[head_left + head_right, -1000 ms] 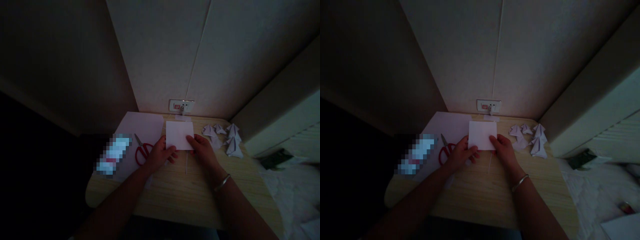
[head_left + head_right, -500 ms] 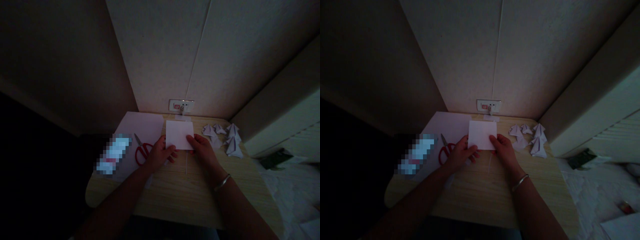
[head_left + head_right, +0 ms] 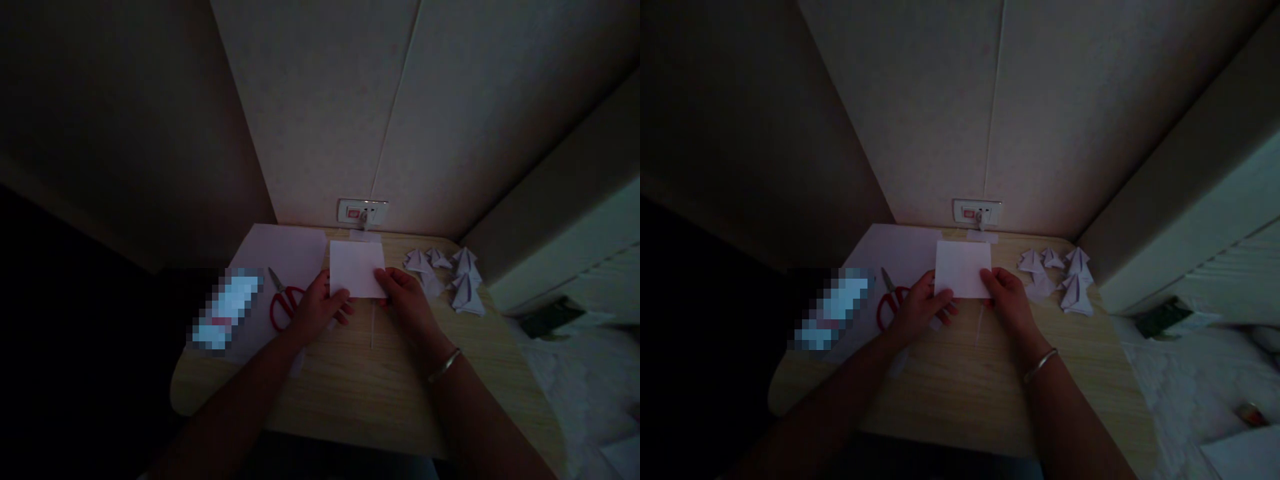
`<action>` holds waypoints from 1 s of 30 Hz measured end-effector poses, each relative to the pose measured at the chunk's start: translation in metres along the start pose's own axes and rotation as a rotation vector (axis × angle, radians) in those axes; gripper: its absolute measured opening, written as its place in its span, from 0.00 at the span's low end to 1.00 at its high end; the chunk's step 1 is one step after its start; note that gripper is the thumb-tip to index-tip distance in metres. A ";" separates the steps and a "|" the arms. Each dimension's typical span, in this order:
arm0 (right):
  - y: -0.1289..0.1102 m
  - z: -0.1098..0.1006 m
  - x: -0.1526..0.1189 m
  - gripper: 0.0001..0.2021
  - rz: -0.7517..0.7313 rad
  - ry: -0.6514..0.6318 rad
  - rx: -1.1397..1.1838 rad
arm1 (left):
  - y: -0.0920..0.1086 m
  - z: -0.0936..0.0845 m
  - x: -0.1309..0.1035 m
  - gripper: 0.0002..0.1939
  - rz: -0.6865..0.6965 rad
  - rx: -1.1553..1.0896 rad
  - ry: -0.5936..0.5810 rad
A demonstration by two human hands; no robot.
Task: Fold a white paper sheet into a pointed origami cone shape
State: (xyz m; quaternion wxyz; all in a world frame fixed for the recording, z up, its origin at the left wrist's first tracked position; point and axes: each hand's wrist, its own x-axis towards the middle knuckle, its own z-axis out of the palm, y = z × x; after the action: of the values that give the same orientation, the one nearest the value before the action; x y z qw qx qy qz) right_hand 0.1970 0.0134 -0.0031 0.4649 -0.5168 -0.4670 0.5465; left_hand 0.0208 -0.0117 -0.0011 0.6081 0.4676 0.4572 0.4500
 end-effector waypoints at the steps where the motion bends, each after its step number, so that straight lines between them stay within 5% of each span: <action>1: 0.000 0.000 0.000 0.18 0.002 -0.002 0.001 | 0.000 0.000 0.000 0.22 0.004 -0.008 0.009; 11: 0.000 -0.001 -0.001 0.17 -0.002 0.023 0.044 | -0.004 0.000 0.004 0.32 0.026 -0.102 0.095; 21: -0.002 0.001 -0.002 0.16 0.020 -0.126 0.002 | 0.001 -0.005 0.005 0.22 0.167 -0.149 0.323; 24: -0.003 -0.002 -0.001 0.16 -0.019 -0.034 0.040 | 0.002 -0.008 0.005 0.17 0.195 -0.086 0.374; 27: -0.004 -0.005 0.000 0.17 -0.035 0.020 0.097 | 0.001 -0.009 0.006 0.15 0.174 -0.020 0.332; 30: -0.005 -0.003 -0.001 0.17 0.053 -0.063 0.108 | 0.001 -0.008 0.005 0.14 0.149 0.008 0.258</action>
State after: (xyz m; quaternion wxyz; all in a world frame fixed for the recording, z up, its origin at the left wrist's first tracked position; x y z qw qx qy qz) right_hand 0.2006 0.0132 0.0018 0.4626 -0.4858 -0.4374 0.5989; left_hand 0.0140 -0.0049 -0.0015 0.5074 0.4408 0.4973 0.5486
